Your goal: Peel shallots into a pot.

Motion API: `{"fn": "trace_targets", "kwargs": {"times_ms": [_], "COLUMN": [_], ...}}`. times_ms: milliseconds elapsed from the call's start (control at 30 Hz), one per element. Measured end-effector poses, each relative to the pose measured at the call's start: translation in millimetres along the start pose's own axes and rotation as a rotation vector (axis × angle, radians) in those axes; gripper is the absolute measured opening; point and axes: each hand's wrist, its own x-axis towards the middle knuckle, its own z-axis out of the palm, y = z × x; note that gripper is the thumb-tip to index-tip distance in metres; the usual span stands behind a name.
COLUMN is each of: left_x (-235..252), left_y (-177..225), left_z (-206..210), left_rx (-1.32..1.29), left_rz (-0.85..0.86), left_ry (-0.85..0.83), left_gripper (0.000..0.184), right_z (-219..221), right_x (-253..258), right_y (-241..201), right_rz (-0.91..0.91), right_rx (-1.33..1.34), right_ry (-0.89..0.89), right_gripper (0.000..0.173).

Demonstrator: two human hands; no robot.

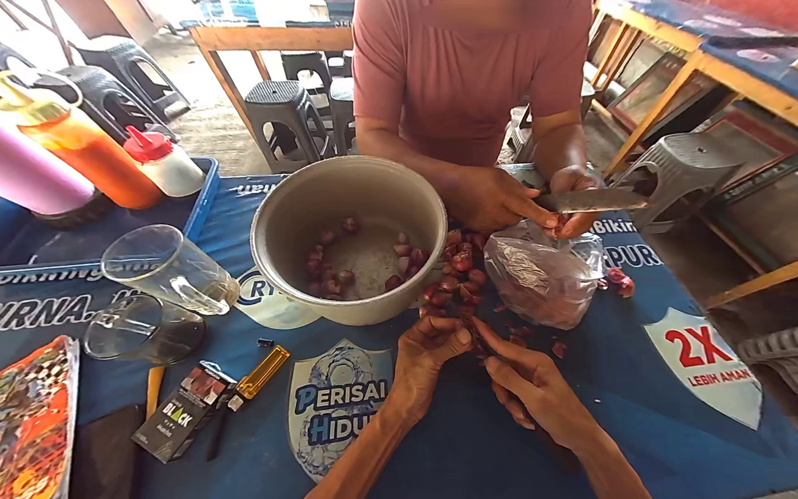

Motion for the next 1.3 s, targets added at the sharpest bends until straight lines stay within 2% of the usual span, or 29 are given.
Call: {"fn": "trace_targets", "kwargs": {"times_ms": [133,267,400,633,967,1100,1300], "left_x": [-2,0,-2,-3,-3,-3,0], "left_y": [0,0,2,0,-1,0,-3], "left_z": [2,3,2,3,7,4,-3], "left_rx": [0.003,0.01,0.04,0.105,0.15,0.147,0.125], "left_rz": [-0.003,-0.004,0.011,0.046,0.059,0.05,0.043], "left_ry": [-0.026,-0.036,-0.01,0.019,0.041,-0.002,-0.104], "left_gripper": [0.016,0.014,0.015,0.015,0.015,0.014,0.016], "right_z": [-4,-8,-8,-5,3,-1,-13], "right_x": [0,-3,-3,-2,-1,-2,-2], "right_y": [-1,0,2,-1,1,-1,1], "right_rz": [0.073,0.115,0.102,0.11,0.104,0.192,0.293], "right_rx": [0.075,0.252,0.215,0.109,0.131,0.289,0.643], "right_ry": [0.018,-0.06,-0.104,-0.049,0.075,0.037,-0.113], "right_gripper": [0.05,0.057,0.06,0.054,0.047,0.049,0.05]}}
